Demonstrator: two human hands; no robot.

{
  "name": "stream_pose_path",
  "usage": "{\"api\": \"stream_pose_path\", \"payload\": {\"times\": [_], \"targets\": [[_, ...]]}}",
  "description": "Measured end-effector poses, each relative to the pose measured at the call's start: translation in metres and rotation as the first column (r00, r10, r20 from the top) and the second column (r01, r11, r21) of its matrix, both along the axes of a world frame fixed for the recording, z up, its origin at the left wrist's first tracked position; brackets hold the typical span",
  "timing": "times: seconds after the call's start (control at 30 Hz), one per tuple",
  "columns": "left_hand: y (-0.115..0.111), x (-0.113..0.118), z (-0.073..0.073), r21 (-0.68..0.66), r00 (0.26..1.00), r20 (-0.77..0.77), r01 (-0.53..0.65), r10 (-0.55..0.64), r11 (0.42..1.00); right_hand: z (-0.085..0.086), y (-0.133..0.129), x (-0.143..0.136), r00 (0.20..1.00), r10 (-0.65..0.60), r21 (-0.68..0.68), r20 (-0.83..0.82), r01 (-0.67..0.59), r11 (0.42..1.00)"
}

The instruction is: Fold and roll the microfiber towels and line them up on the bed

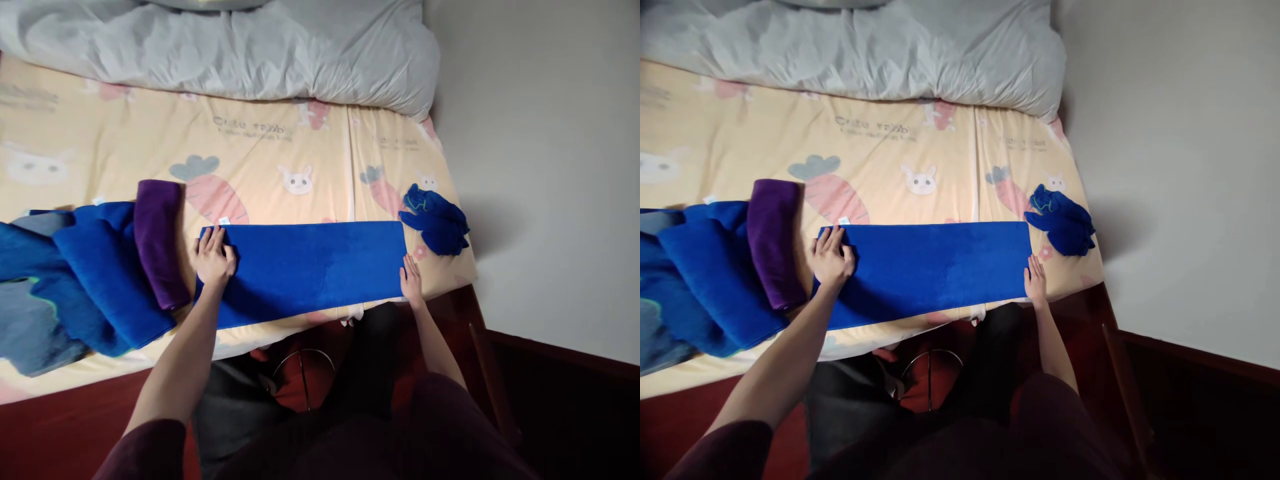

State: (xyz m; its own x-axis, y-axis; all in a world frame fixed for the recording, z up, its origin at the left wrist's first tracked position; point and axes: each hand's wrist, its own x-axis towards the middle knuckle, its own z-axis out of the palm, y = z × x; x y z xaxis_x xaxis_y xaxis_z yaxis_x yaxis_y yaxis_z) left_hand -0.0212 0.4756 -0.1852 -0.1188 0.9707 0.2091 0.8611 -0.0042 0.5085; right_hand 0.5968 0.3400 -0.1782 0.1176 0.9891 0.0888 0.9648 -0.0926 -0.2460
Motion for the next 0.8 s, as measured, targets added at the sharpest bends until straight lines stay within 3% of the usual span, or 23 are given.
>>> {"api": "stream_pose_path", "payload": {"times": [0.2, 0.3, 0.37, 0.43, 0.6, 0.7, 0.8], "targets": [[0.0, 0.001, 0.001, -0.012, 0.998, -0.054, 0.031, -0.031, 0.999, -0.002, 0.003, 0.007, 1.0, -0.023, -0.016, 0.016, 0.023, 1.0], [-0.026, 0.002, 0.007, -0.04, 0.995, -0.095, 0.037, -0.04, 0.999, -0.002, 0.003, 0.003, 0.999, -0.038, -0.044, 0.033, 0.039, 0.998], [-0.065, 0.002, 0.013, -0.074, 0.992, -0.104, 0.066, -0.073, 0.995, 0.0, -0.003, 0.003, 0.997, -0.06, -0.065, 0.046, 0.063, 0.996], [-0.118, -0.001, 0.016, -0.116, 0.987, -0.098, 0.117, -0.128, 0.986, 0.001, -0.017, 0.004, 0.994, -0.091, -0.079, 0.063, 0.096, 0.992], [-0.251, -0.009, 0.006, -0.101, 0.993, -0.105, 0.037, -0.047, 0.994, 0.005, -0.077, 0.004, 0.969, -0.229, -0.05, 0.097, 0.235, 0.971], [-0.293, -0.012, -0.004, -0.087, 0.995, -0.091, 0.023, -0.03, 0.996, 0.007, -0.111, -0.008, 0.952, -0.299, -0.03, 0.068, 0.301, 0.953], [-0.308, -0.012, -0.01, -0.09, 0.998, -0.046, 0.045, -0.05, 0.995, 0.013, -0.135, -0.039, 0.953, -0.298, 0.013, -0.043, 0.299, 0.954]]}}
